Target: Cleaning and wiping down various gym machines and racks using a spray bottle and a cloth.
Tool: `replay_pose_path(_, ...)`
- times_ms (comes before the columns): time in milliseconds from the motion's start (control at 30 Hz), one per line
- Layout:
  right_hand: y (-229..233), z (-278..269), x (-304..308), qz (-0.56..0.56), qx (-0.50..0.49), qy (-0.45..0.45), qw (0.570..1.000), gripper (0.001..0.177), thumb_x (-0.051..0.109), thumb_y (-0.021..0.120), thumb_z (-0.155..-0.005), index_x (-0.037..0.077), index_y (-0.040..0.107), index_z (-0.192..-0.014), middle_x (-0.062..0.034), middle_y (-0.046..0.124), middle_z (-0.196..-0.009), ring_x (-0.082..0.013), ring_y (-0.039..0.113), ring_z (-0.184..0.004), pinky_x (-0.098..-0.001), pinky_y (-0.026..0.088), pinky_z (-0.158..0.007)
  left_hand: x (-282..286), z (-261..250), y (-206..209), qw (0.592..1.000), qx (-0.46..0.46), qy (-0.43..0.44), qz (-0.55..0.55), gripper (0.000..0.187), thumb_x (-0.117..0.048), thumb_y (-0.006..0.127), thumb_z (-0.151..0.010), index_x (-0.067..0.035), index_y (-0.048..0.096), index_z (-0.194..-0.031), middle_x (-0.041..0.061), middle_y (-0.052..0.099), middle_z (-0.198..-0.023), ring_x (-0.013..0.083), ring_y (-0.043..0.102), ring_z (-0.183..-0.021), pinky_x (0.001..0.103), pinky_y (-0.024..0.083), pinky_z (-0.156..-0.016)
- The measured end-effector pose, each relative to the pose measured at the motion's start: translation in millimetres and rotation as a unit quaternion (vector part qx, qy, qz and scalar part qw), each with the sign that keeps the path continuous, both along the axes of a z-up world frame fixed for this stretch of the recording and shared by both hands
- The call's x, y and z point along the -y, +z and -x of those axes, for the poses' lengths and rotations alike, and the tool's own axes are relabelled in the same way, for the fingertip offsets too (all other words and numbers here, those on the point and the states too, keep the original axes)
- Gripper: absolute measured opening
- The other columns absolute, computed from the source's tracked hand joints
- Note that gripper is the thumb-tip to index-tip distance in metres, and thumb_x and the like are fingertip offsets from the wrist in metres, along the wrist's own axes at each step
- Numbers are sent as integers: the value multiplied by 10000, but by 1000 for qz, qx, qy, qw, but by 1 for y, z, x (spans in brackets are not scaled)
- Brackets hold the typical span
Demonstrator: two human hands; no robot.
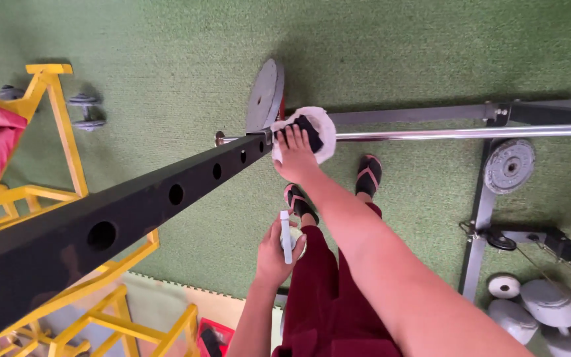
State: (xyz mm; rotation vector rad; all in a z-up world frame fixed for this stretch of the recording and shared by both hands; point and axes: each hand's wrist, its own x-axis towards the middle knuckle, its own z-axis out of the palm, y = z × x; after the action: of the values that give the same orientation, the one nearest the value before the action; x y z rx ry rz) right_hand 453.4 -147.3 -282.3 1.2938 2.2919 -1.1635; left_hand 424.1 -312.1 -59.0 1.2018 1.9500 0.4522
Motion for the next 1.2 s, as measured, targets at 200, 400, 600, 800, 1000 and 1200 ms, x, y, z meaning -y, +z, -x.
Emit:
replay_pose_path(200, -46, -92, -10, -90, -50, 7, 995, 701, 143, 518, -915, 234, 350, -1589, -145, 372, -1554, -364, 331, -1444, -507, 192, -1226, -12, -12, -14, 998, -14, -52, -19, 657, -250, 804, -857, -112, 501, -1423, 132, 700, -1133, 379, 703, -979, 445, 582, -815)
replay_pose_path(400, -44, -316, -21, -257, -31, -71, 963, 582, 54, 595, -867, 221, 580, -1424, -135, 599, -1215, -364, 533, -1208, -479, 399, -1077, -61, -46, -22, 993, 45, -107, 32, 632, -256, 790, -846, -157, 514, -1406, 109, 726, -1083, 367, 715, -965, 446, 579, -829)
replay_pose_path(600, -41, -497, -37, -224, 7, -295, 929, 301, 122, 639, -1063, 139, 590, -1359, -249, 499, -1453, -449, 384, -1425, -533, 296, -1194, -85, -80, -42, 975, 46, -208, -64, 647, -213, 786, -851, -137, 497, -1425, 147, 682, -1204, 382, 665, -1075, 468, 527, -945)
replay_pose_path(800, -42, -531, -41, -167, 121, -273, 940, 685, -74, 526, -865, 154, 517, -1511, -199, 356, -1666, -382, 190, -1608, -505, 96, -1316, -74, -97, -42, 969, 54, -239, -34, 637, -218, 768, -840, -125, 513, -1416, 163, 667, -1234, 393, 639, -1136, 460, 519, -966)
replay_pose_path(1000, -70, -410, -32, -214, 480, -159, 836, 1008, -1, 579, -683, 206, 265, -1619, -101, 189, -1692, -406, 118, -1537, -556, 65, -1150, -62, -97, -46, 971, 20, -234, -36, 621, -242, 772, -810, -148, 562, -1387, 150, 726, -1149, 384, 698, -1007, 498, 510, -982)
replay_pose_path(1200, -70, -258, 15, -245, -55, -290, 923, 505, 12, 537, -953, 106, 552, -1449, -188, 446, -1556, -399, 286, -1534, -537, 163, -1271, -56, -91, -33, 983, -26, -181, -3, 615, -300, 778, -789, -198, 582, -1363, 101, 745, -1078, 340, 735, -881, 445, 595, -778)
